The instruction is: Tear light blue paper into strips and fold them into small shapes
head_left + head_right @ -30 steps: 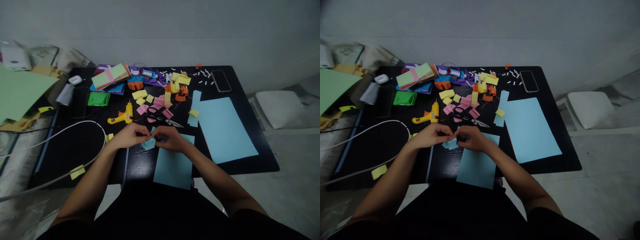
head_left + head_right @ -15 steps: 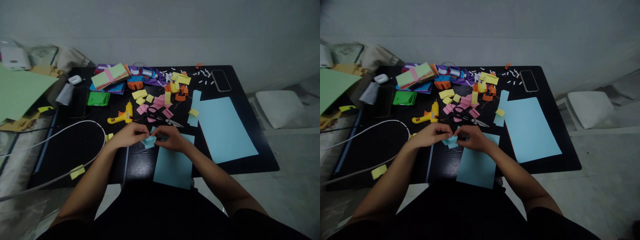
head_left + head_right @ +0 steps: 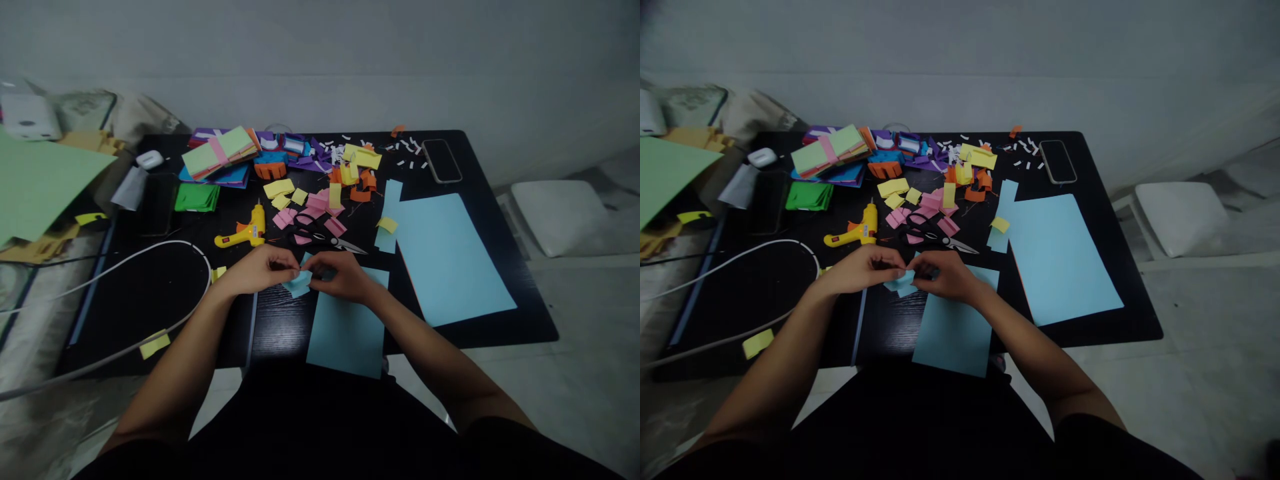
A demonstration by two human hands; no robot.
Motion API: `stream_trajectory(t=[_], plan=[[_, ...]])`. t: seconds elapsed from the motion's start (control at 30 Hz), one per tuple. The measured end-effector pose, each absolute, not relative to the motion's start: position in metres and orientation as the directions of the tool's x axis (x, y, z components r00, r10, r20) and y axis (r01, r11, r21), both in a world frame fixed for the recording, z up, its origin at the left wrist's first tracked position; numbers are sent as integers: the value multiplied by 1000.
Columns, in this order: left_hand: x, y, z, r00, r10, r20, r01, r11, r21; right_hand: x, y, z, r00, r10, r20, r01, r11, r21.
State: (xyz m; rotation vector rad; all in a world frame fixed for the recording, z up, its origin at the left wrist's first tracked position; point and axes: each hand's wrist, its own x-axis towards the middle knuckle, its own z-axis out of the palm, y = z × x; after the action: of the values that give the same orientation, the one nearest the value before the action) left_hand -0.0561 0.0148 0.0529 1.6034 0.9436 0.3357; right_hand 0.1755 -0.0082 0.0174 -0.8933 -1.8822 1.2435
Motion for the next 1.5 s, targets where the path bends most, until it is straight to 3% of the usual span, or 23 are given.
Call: stream_trajectory(t=[0.3,1.07,1.3,1.5], plan=[[-54,13,49,631,706,-321,364,95,927,175,-8,15,-524,829,193,154,315,-936],[-54,13,51,717,650,-254,367,-43,929,174,-7,14,-571,780,256,124,390,-913],[-56,15,53,658,718,-229,386,-59,921,178,-5,24,-547,813,199,157,333,-930],[-61,13,64,625,766,-154,260,-18,965,178,-6,25,-511,848,141,149,249,-957]])
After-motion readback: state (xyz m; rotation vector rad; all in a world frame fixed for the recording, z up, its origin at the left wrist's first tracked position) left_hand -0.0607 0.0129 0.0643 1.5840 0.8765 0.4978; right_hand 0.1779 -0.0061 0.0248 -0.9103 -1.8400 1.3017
